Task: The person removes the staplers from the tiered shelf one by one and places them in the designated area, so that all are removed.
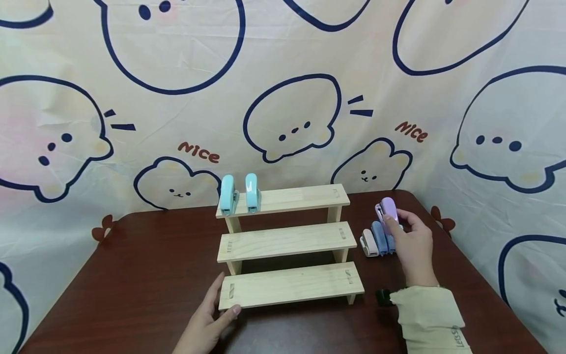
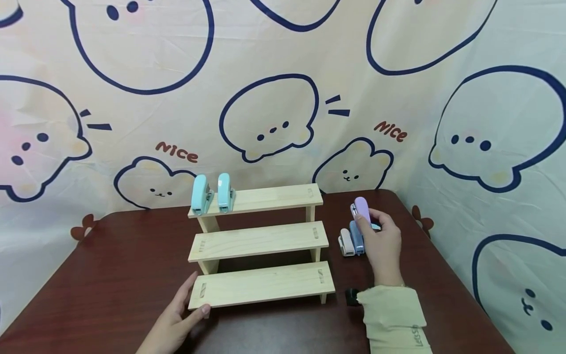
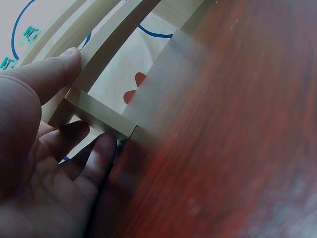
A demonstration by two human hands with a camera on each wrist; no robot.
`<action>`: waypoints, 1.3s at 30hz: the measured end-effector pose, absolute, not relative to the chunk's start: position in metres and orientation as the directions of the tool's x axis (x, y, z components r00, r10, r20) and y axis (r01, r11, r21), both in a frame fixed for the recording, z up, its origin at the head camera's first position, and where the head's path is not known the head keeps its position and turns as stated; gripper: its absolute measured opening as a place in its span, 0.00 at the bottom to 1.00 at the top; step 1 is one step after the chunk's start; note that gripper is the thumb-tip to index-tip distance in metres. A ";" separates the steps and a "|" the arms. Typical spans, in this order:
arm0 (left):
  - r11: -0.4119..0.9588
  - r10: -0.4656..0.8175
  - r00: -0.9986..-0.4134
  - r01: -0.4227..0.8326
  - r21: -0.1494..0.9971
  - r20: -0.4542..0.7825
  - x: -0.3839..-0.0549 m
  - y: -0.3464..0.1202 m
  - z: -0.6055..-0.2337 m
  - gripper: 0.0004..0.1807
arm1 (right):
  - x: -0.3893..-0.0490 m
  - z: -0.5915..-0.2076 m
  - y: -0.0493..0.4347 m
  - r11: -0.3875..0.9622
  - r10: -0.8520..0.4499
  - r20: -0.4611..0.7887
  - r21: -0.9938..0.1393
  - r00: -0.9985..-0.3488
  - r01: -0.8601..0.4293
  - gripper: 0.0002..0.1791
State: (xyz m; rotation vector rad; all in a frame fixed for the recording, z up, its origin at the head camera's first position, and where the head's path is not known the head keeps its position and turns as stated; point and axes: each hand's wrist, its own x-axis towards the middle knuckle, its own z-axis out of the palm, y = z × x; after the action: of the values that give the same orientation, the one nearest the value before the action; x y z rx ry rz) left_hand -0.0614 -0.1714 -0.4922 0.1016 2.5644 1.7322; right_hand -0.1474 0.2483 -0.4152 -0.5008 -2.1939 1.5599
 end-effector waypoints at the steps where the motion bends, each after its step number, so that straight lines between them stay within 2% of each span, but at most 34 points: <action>1: 0.375 0.080 -0.997 0.031 0.926 0.001 -0.061 -0.172 -0.492 0.49 | -0.148 -0.416 0.249 0.310 0.512 0.115 -0.949 -0.851 0.059 0.32; 18: 0.357 0.079 -0.997 0.042 0.933 0.014 -0.059 -0.173 -0.493 0.49 | -0.155 -0.433 0.267 0.251 0.586 0.084 -0.965 -0.806 0.082 0.35; 39: 0.338 0.079 -0.997 0.051 0.940 0.026 -0.060 -0.172 -0.493 0.49 | -0.157 -0.441 0.292 0.220 0.659 0.027 -0.963 -0.752 0.158 0.32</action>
State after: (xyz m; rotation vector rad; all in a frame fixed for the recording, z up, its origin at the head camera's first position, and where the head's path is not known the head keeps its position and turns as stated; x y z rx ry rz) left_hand -0.0602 -0.1716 -0.4930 0.1241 2.5493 1.7897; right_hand -0.1565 0.2918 -0.4415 -0.7538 -2.0668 1.5517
